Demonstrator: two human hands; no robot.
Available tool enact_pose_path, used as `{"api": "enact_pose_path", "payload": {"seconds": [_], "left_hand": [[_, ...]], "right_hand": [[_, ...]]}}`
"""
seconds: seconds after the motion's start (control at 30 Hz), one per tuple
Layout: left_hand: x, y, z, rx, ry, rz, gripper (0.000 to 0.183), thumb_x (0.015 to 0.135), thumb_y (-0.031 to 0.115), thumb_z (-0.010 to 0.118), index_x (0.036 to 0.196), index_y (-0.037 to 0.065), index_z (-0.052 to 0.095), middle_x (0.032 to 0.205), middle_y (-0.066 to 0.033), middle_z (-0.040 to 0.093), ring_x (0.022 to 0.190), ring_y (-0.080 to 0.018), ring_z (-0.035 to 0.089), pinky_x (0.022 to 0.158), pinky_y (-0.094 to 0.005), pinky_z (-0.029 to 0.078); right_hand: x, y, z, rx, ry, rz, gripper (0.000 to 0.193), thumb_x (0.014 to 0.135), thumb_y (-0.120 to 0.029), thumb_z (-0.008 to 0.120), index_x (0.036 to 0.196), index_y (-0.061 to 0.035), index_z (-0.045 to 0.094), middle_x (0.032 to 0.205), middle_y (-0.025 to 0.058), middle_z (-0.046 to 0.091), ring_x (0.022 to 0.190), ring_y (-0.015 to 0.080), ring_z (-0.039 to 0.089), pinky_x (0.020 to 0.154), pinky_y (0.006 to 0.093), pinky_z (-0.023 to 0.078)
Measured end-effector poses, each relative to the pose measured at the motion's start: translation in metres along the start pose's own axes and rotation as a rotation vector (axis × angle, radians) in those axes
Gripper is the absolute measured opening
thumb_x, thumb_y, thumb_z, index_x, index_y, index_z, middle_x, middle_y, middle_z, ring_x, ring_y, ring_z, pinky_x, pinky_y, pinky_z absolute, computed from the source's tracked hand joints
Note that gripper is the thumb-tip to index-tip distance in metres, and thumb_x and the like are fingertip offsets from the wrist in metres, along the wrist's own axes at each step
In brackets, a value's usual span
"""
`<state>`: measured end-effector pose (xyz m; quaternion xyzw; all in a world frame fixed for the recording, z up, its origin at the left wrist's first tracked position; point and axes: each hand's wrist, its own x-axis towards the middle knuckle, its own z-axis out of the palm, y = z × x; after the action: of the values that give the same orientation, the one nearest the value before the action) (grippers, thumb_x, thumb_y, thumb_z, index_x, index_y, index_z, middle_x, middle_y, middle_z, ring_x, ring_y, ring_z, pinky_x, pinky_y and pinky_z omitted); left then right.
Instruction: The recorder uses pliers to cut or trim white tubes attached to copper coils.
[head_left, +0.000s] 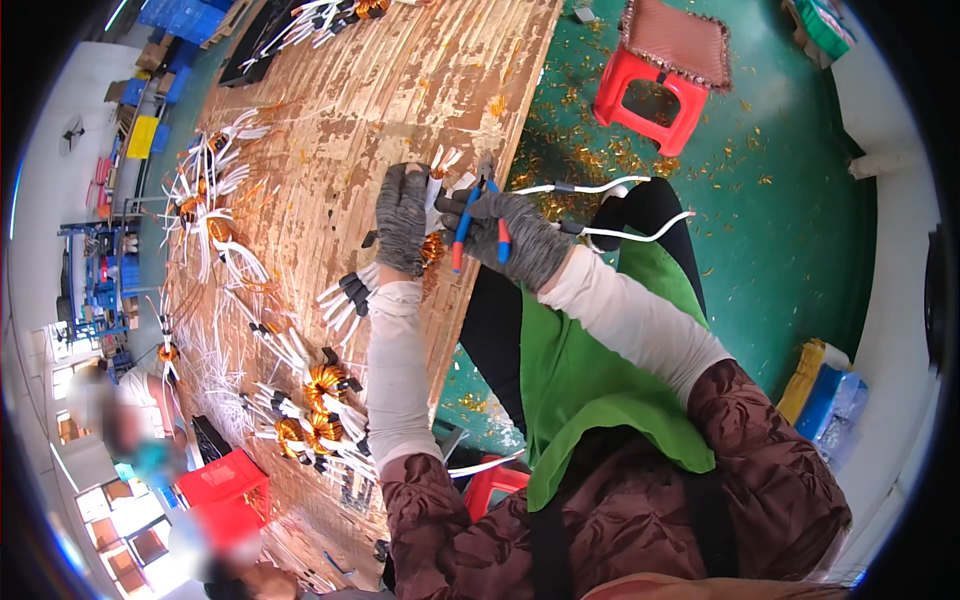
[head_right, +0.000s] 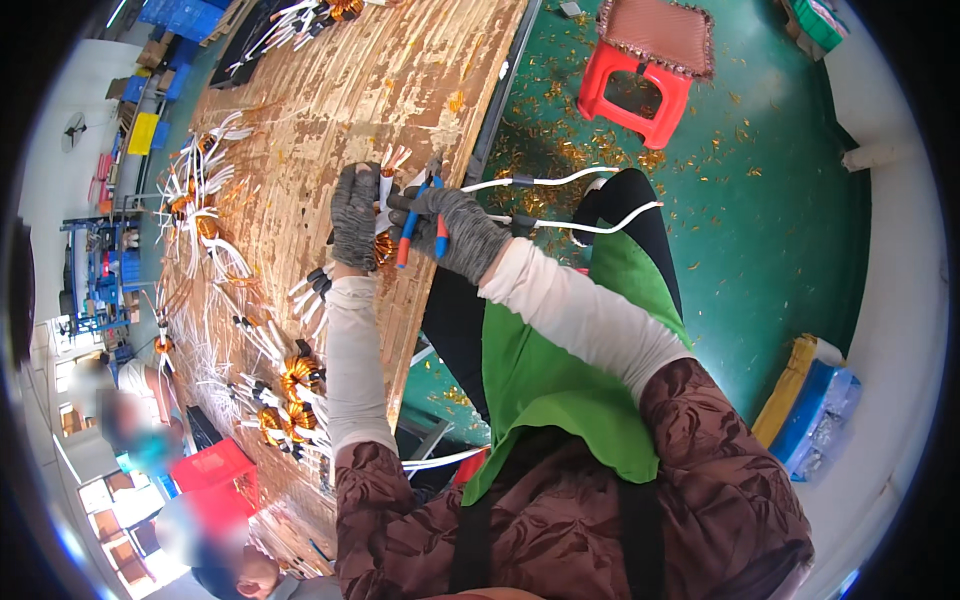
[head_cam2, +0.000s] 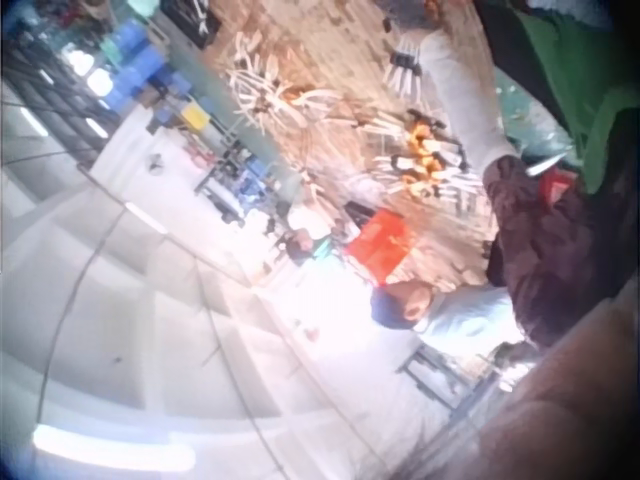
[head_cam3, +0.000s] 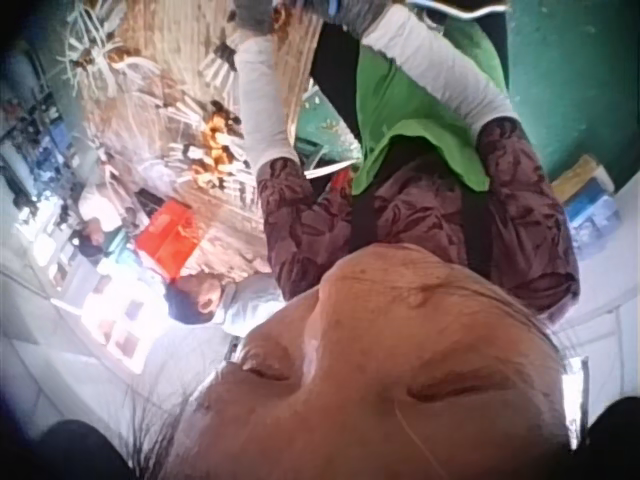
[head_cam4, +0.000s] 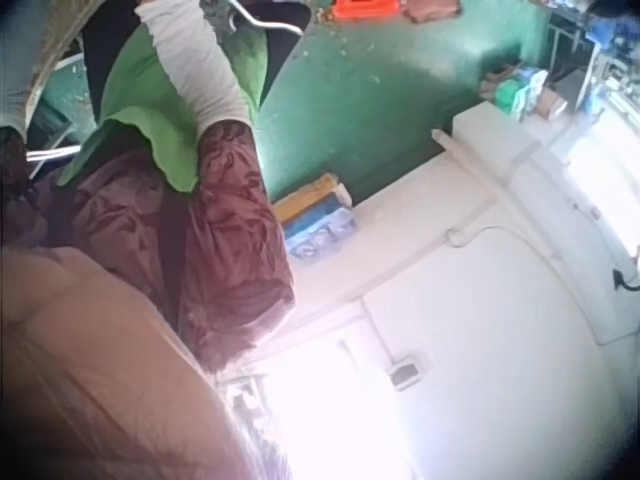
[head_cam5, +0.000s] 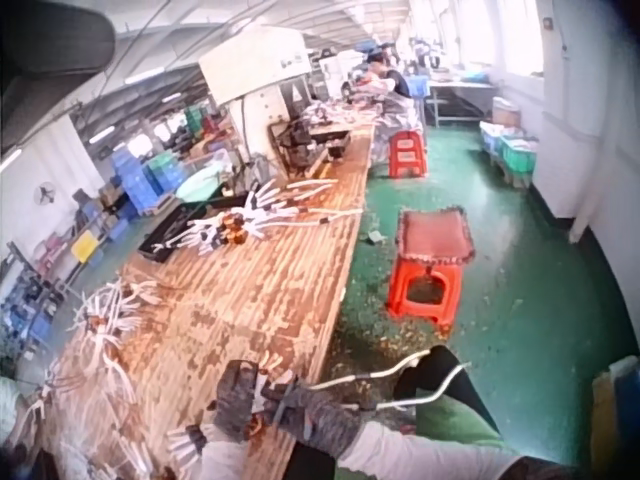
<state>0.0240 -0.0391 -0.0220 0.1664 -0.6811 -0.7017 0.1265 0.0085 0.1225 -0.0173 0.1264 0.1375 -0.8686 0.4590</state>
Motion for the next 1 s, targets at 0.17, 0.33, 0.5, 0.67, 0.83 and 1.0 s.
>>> {"api": "enact_pose_path", "payload": {"seconds": [0.17, 0.33, 0.5, 0.67, 0.83, 1.0], "left_hand": [[-0.007, -0.001, 0.001, 0.301, 0.066, 0.156, 0.013, 0.089, 0.014, 0.057, 0.093, 0.002, 0.055, 0.081, -0.0051, 0.061, 0.072, -0.011, 0.055, 0.065, -0.026, 0.046], [-0.011, 0.001, 0.002, 0.13, 0.067, 0.015, 0.012, 0.089, 0.013, 0.058, 0.093, 0.003, 0.055, 0.076, -0.0046, 0.06, 0.059, -0.0076, 0.053, 0.052, -0.0223, 0.045], [-0.009, -0.001, 0.0, 0.042, 0.037, -0.02, 0.01, 0.088, 0.012, 0.059, 0.092, 0.003, 0.055, 0.075, -0.0035, 0.059, 0.057, -0.0061, 0.052, 0.049, -0.0211, 0.043], [-0.006, -0.008, -0.003, 0.281, 0.029, 0.277, 0.01, 0.086, 0.01, 0.061, 0.092, 0.003, 0.056, 0.077, -0.0033, 0.059, 0.066, -0.0088, 0.054, 0.06, -0.0237, 0.046], [-0.003, -0.013, -0.015, 0.393, -0.043, 0.24, 0.02, 0.079, 0.01, 0.069, 0.094, 0.002, 0.059, 0.078, -0.0022, 0.059, 0.068, -0.0096, 0.054, 0.062, -0.0259, 0.045], [-0.008, 0.008, 0.006, 0.851, -0.006, 0.445, 0.015, 0.077, 0.01, 0.068, 0.086, 0.002, 0.06, 0.07, -0.0045, 0.057, 0.063, -0.0131, 0.055, 0.059, -0.0276, 0.045]], "right_hand": [[0.015, 0.017, 0.013, 0.155, 0.02, 0.114, 0.021, 0.084, -0.006, 0.053, 0.101, 0.0052, 0.053, 0.099, 0.0178, 0.06, 0.094, 0.0301, 0.059, 0.09, 0.042, 0.048], [0.024, 0.022, 0.001, 0.28, 0.002, 0.086, 0.017, 0.084, -0.006, 0.053, 0.098, 0.0029, 0.053, 0.096, 0.0159, 0.062, 0.09, 0.0292, 0.061, 0.084, 0.042, 0.051], [0.026, 0.023, 0.003, 0.327, 0.035, 0.069, 0.013, 0.083, -0.005, 0.054, 0.095, 0.0002, 0.054, 0.09, 0.014, 0.063, 0.084, 0.0279, 0.064, 0.075, 0.0415, 0.055], [0.029, 0.0, -0.001, 0.105, 0.097, -0.128, 0.02, 0.084, -0.003, 0.055, 0.102, 0.0041, 0.052, 0.091, 0.0145, 0.061, 0.081, 0.0281, 0.061, 0.077, 0.0399, 0.052], [0.026, -0.038, 0.01, -0.105, 0.047, -0.168, 0.023, 0.083, -0.002, 0.057, 0.104, 0.0036, 0.051, 0.092, 0.0133, 0.06, 0.084, 0.025, 0.06, 0.08, 0.0391, 0.051], [0.007, -0.057, 0.005, -0.169, -0.002, -0.379, 0.025, 0.084, -0.004, 0.054, 0.106, 0.0045, 0.05, 0.097, 0.013, 0.059, 0.089, 0.0236, 0.059, 0.083, 0.04, 0.049]]}}
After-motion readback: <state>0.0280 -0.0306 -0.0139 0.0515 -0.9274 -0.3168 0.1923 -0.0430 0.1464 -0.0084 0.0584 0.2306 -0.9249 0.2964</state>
